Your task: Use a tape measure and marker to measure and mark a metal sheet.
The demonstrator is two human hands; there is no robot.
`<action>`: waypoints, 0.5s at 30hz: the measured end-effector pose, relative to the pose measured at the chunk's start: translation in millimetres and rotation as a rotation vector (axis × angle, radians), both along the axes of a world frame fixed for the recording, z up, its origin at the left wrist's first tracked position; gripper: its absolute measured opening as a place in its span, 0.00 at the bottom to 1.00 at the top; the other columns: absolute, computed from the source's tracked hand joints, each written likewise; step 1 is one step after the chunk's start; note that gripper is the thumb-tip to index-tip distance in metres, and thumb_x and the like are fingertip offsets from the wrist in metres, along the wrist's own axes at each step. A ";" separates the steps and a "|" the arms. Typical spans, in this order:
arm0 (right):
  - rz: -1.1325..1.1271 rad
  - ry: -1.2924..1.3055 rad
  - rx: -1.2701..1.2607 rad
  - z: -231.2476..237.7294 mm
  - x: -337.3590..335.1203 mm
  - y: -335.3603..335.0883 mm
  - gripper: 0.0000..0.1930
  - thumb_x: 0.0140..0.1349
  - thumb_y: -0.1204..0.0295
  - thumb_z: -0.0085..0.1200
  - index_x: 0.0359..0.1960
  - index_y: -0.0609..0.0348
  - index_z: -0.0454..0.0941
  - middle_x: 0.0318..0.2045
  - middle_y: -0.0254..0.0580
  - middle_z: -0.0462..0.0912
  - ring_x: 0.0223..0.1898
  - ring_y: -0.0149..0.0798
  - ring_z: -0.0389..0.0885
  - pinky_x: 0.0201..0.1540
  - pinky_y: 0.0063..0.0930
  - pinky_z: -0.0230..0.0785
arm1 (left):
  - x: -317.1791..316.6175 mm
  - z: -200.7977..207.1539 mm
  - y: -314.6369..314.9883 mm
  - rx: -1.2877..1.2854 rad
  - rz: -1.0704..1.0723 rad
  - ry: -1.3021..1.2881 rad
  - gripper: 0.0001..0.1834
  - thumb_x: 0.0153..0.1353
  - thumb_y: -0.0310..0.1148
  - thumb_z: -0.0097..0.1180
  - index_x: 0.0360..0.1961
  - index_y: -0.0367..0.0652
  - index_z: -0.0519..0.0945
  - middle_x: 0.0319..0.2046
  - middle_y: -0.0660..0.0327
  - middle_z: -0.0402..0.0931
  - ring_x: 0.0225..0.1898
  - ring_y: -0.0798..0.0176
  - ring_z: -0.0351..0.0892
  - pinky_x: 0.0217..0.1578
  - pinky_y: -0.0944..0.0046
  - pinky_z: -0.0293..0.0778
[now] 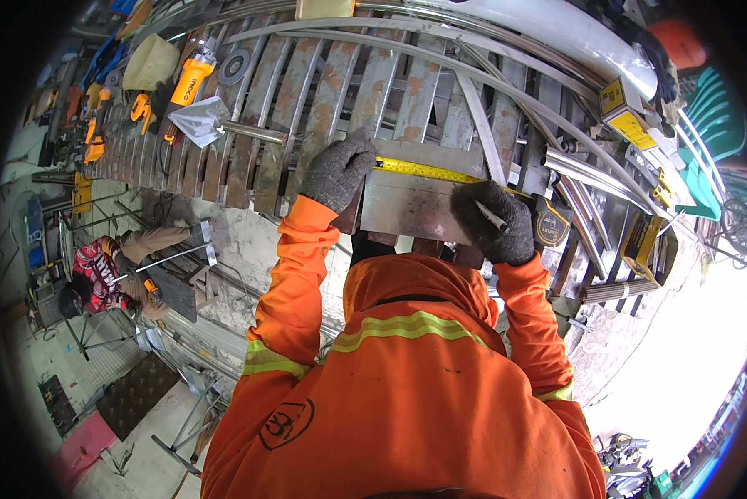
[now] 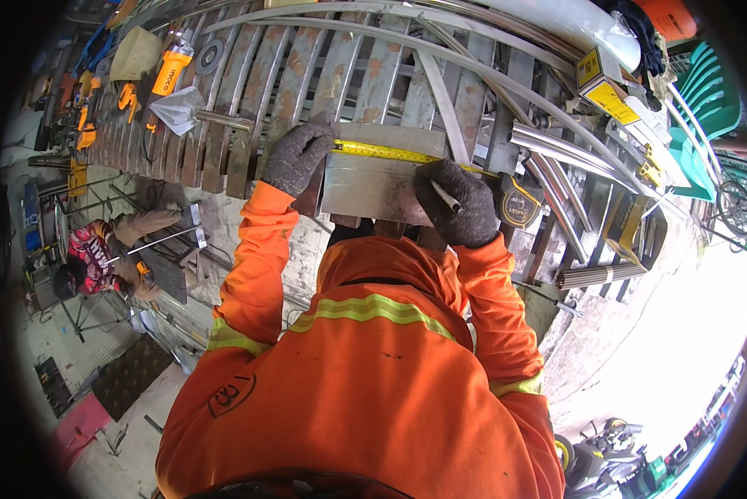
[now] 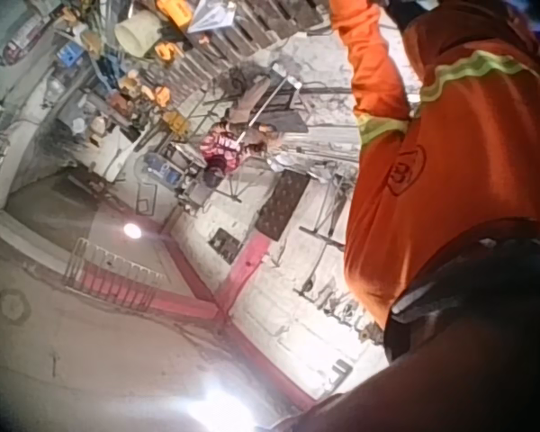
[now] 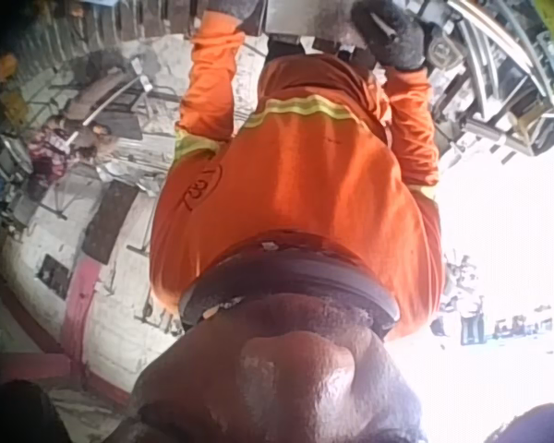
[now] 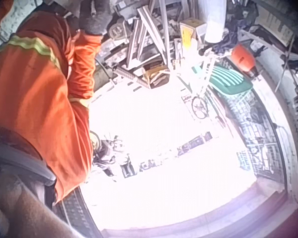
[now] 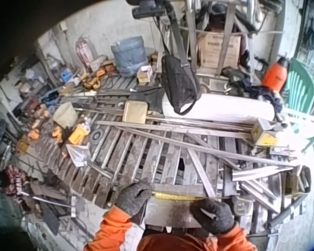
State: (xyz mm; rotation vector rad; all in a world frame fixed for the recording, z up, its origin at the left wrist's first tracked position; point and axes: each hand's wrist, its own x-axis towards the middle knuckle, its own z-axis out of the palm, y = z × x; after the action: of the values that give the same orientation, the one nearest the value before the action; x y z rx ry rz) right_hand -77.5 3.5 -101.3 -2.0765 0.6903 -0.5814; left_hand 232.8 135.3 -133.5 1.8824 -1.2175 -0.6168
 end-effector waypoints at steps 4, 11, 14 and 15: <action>-0.027 -0.012 -0.023 0.3 2.0 3.4 0.08 0.69 0.71 0.66 0.47 0.57 0.87 0.40 0.49 0.89 0.43 0.56 0.91 0.47 0.42 0.83 | -1.0 4.5 -0.3 -0.001 -0.010 -0.010 0.16 0.74 0.39 0.64 0.54 0.40 0.87 0.44 0.44 0.88 0.47 0.42 0.88 0.51 0.51 0.82; -0.010 -0.016 -0.047 -0.7 1.7 2.0 0.08 0.69 0.70 0.66 0.46 0.57 0.87 0.40 0.49 0.89 0.43 0.56 0.91 0.47 0.43 0.83 | -0.5 2.8 0.0 -0.007 -0.023 0.000 0.15 0.75 0.38 0.63 0.54 0.40 0.87 0.44 0.44 0.87 0.47 0.42 0.88 0.50 0.50 0.81; -0.034 -0.006 -0.039 -1.8 1.9 3.3 0.08 0.69 0.70 0.67 0.46 0.56 0.87 0.40 0.49 0.89 0.42 0.56 0.91 0.46 0.43 0.83 | -0.5 2.9 -0.7 -0.009 -0.015 -0.014 0.14 0.75 0.37 0.63 0.54 0.40 0.87 0.43 0.44 0.87 0.46 0.41 0.88 0.50 0.50 0.81; -0.049 0.002 -0.027 -1.8 2.1 3.7 0.08 0.69 0.70 0.67 0.47 0.56 0.87 0.40 0.49 0.89 0.42 0.56 0.91 0.46 0.43 0.83 | -1.1 3.0 -0.8 -0.025 -0.010 -0.007 0.14 0.75 0.38 0.63 0.54 0.40 0.87 0.43 0.44 0.87 0.46 0.41 0.88 0.50 0.50 0.81</action>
State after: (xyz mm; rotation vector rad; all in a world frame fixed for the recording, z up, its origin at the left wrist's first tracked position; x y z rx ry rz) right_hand -75.4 7.2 -103.1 -2.0904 0.7405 -0.6196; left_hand 231.7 134.5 -130.5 1.8600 -1.2339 -0.5983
